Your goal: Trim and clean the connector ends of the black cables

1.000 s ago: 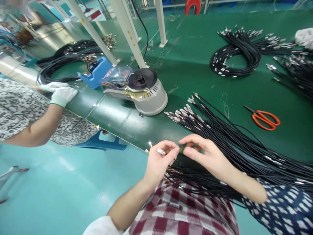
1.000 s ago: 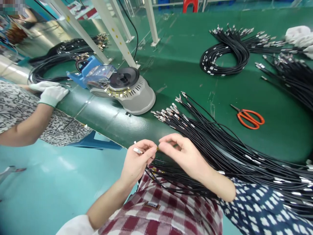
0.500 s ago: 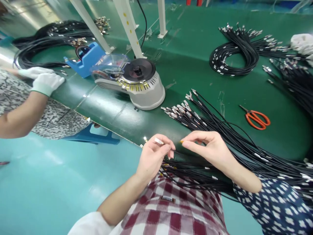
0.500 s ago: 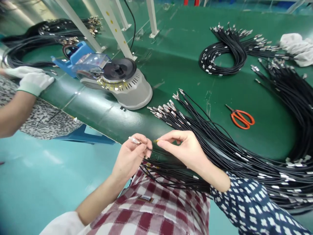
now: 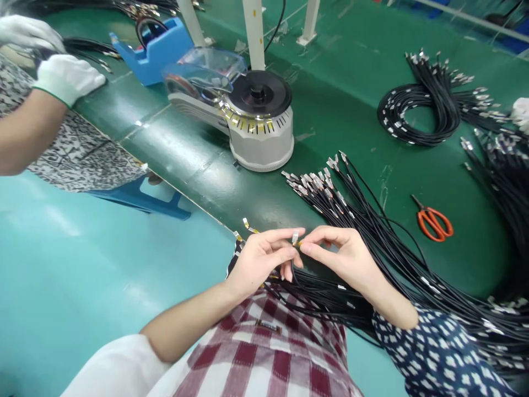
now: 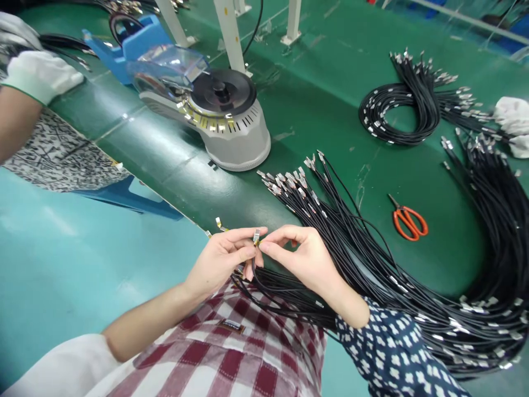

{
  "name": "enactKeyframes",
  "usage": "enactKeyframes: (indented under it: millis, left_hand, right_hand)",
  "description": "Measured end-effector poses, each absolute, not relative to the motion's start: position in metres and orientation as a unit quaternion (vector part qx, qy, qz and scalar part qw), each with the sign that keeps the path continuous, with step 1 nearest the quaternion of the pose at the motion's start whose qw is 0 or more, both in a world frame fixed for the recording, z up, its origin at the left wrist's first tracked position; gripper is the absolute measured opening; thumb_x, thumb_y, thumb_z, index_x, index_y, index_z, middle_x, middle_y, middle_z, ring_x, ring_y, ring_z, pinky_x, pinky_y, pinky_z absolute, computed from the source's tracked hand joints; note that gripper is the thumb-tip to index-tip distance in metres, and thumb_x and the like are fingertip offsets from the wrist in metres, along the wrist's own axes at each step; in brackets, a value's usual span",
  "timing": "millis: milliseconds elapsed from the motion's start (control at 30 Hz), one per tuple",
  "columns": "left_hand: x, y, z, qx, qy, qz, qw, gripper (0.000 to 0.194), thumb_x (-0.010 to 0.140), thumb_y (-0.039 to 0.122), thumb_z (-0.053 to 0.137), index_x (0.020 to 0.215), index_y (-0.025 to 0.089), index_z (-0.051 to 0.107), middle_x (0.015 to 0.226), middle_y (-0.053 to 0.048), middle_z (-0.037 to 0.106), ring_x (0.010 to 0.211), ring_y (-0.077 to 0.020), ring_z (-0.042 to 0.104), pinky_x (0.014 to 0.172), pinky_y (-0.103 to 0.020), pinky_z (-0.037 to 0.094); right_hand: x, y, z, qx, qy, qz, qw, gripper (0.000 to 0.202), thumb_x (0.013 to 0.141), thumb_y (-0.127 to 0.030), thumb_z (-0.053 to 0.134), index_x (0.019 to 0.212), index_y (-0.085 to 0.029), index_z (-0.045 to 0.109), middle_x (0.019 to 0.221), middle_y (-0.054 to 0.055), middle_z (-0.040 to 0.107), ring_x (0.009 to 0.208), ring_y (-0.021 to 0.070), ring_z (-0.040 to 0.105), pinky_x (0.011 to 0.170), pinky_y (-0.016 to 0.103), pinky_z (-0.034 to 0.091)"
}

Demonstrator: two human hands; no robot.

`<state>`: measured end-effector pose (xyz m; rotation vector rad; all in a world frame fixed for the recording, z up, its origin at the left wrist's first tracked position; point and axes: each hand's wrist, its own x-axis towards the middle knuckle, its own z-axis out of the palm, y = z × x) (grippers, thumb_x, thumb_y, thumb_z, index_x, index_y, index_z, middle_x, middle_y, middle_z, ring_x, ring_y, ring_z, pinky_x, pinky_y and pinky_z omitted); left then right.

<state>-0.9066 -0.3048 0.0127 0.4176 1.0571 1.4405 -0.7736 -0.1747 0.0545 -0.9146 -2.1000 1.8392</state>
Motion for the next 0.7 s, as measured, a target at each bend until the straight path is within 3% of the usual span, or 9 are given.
enactKeyframes:
  millis: [700]
  left_hand:
    - [-0.903,-0.307,0.011,0.177,0.467,0.637,0.587,0.034,0.084,0.024,0.072,0.117,0.019,0.07,0.068,-0.002,0.071,0.047,-0.0089,0.06,0.047,-0.02,0.052]
  right_hand:
    - [-0.783,-0.187,0.051,-0.343,-0.703,0.604,0.154,0.014,0.078,-0.028,0.071,0.068,-0.019,0.072,0.068,0.001,0.071,0.064,0.0142,0.059,0.061,0.027,0.042]
